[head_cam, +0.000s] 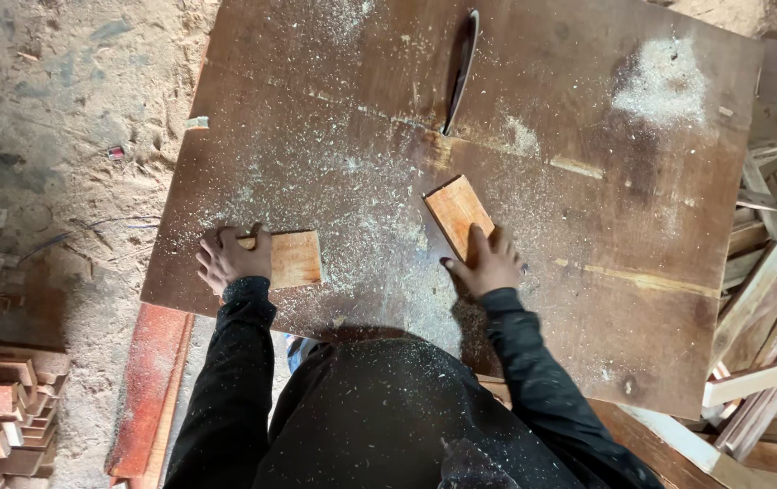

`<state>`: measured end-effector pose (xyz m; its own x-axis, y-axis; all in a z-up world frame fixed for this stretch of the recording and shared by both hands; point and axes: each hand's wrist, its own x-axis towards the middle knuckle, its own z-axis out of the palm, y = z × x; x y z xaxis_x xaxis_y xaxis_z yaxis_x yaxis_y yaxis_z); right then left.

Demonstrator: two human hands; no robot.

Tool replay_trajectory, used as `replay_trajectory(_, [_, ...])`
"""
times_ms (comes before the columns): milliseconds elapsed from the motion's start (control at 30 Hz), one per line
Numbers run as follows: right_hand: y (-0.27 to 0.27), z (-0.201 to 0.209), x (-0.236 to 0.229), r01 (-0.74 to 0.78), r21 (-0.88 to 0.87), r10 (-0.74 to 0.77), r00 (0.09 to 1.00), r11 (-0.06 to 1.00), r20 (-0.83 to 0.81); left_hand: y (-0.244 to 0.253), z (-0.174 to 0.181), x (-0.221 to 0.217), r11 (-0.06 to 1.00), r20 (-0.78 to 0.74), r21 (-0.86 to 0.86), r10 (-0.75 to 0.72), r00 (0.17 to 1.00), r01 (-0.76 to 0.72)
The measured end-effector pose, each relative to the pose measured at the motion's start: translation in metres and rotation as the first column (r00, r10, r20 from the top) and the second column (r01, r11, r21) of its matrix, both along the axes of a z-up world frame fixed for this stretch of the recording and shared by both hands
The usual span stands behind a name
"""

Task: The person uses a table saw to cut small wooden blocks. They guide each block through the spinning blade with their right hand while stabilizing the work surface with their left hand, repeating the process for several pieces.

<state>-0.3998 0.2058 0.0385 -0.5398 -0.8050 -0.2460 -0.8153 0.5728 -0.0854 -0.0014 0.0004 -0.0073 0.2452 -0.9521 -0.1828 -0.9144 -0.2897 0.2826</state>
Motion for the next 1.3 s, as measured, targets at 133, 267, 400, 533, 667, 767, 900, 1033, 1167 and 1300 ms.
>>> replay_trajectory(133, [-0.012,-0.018,-0.002,-0.001,-0.229,-0.008,0.999,0.973,-0.037,-0.001,-0.007,0.003,1.0,-0.019,0.025,0.01,1.0,-0.009])
replay_trajectory(267, [-0.032,-0.035,-0.033,-0.03,-0.393,0.018,0.999,0.919,-0.033,0.007,-0.004,-0.001,0.996,-0.014,-0.092,-0.006,1.0,0.005])
replay_trajectory(400, [-0.062,-0.041,-0.05,-0.022,-0.394,0.012,1.0,0.919,-0.028,0.005,0.003,-0.002,0.999,-0.047,-0.026,0.031,0.998,-0.032])
replay_trajectory(533, [-0.08,-0.039,-0.059,-0.064,-0.358,0.038,0.996,0.931,-0.077,0.002,0.002,0.001,0.999,-0.011,0.034,0.023,1.0,-0.023])
replay_trajectory(667, [-0.097,-0.041,-0.068,-0.07,-0.315,0.05,0.996,0.946,-0.072,-0.003,-0.003,0.001,0.997,-0.005,0.065,0.032,0.999,-0.032])
replay_trajectory(767, [-0.101,-0.042,-0.074,-0.064,-0.382,0.047,0.997,0.922,-0.054,-0.002,-0.004,0.001,0.998,0.013,0.059,0.031,0.999,-0.032])
replay_trajectory(900, [-0.112,-0.045,-0.08,-0.041,-0.395,0.023,0.998,0.918,-0.05,0.001,-0.004,0.0,0.996,-0.008,0.074,0.046,0.999,-0.045])
replay_trajectory(1033, [-0.136,-0.046,-0.087,-0.022,-0.401,-0.006,0.998,0.916,-0.068,-0.003,-0.002,-0.004,0.998,0.014,0.034,0.045,0.999,-0.045])
replay_trajectory(1167, [-0.147,-0.044,-0.095,0.0,-0.387,-0.032,0.997,0.922,-0.077,0.001,-0.004,-0.002,0.999,0.018,0.026,0.033,0.999,-0.034])
replay_trajectory(1300, [-0.165,-0.036,-0.1,0.06,-0.353,-0.059,0.998,0.934,0.016,-0.002,-0.007,0.002,1.0,0.024,0.009,0.021,0.999,-0.021])
